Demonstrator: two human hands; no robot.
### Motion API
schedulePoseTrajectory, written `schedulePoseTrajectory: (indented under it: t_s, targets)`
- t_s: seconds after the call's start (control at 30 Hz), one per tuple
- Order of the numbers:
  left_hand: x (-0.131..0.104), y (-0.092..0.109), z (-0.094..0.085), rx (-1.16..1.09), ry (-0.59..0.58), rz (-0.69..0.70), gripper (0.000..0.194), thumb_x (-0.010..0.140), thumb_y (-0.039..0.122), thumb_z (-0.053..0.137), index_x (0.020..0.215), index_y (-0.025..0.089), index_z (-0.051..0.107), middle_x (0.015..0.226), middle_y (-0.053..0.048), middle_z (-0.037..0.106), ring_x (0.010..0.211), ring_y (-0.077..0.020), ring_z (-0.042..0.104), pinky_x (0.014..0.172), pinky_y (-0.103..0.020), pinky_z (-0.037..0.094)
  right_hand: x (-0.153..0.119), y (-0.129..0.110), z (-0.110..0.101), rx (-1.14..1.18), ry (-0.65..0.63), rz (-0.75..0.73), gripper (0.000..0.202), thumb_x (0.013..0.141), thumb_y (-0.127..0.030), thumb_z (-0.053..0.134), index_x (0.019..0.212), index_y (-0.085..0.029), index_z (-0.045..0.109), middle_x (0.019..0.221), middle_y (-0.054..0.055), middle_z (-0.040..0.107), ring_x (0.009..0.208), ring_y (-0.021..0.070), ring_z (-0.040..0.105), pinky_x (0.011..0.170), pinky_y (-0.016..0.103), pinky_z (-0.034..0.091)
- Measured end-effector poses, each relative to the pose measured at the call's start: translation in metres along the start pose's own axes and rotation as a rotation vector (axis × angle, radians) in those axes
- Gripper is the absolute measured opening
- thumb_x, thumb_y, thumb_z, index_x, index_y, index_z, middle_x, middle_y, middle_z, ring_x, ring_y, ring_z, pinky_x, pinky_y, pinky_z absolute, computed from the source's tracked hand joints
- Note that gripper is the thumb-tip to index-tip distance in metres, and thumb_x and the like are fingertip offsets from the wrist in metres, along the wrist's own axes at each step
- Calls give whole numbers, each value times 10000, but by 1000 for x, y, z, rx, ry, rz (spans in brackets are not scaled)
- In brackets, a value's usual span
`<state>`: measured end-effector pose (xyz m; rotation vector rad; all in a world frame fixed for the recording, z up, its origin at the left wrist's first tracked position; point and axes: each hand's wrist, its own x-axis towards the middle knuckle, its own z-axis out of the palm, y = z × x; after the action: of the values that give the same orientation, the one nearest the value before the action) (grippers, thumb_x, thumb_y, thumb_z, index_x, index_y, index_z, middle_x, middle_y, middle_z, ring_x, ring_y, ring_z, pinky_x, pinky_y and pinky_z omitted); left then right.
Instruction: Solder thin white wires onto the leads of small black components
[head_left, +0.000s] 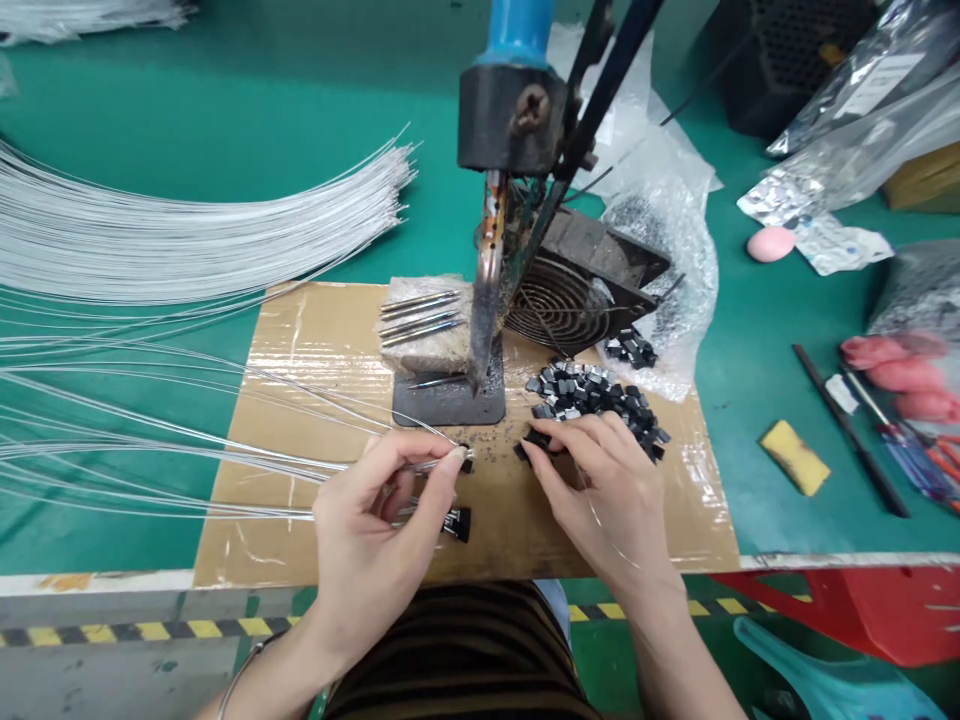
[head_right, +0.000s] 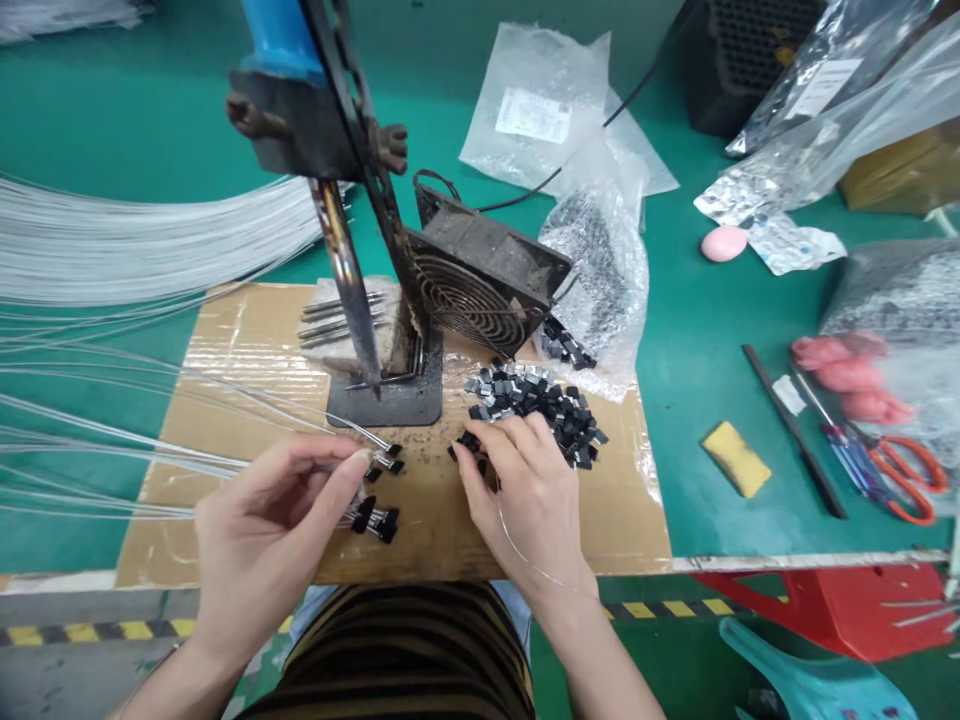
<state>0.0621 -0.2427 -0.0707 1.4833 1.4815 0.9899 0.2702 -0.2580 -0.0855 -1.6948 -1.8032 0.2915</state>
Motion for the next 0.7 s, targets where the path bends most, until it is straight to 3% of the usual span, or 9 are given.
schedulePoseTrajectory:
  t_s: [0.13,0.27,0.47,0.57,0.7]
  targets:
    - [1,1,-1,4,-17,17,61,941,206,732,956,260,754,788,15,730,633,-105,612,560,-208,460,0,4,2,-22,-76,30,83,957,-154,730,1035,-137,753,877,58,711,832,221,654,769,365,573]
    - [2,1,-1,8,-28,3,55,938,209,738,955,259,751,816,6,748,649,-112,626,555,-218,448,-2,2,1,7,-54,108,52,930,-176,765,969,-169,732,782,2,681,686,163,660,680,312,580]
    - [4,3,-2,63,-7,21,45,937,217,736,940,261,747,794,16,735,609,-102,561,564,-243,420,-4,-6,-6,228,14,377,133,928,-211,738,1059,-211,758,827,-14,764,631,115,723,657,238,624]
    - [5,6,-4,87,-5,27,36,937,223,735,927,256,746,760,23,714,581,-100,520,563,-253,415,-3,-9,-9,323,-35,364,138,965,-223,700,1068,-222,791,849,3,771,648,126,717,649,259,609]
    - [6,7,-5,106,-7,20,29,937,248,737,909,246,743,775,12,722,602,-113,553,577,-262,432,-2,-16,-10,563,-97,411,141,995,-283,699,940,-230,817,742,-10,706,552,112,636,528,254,525]
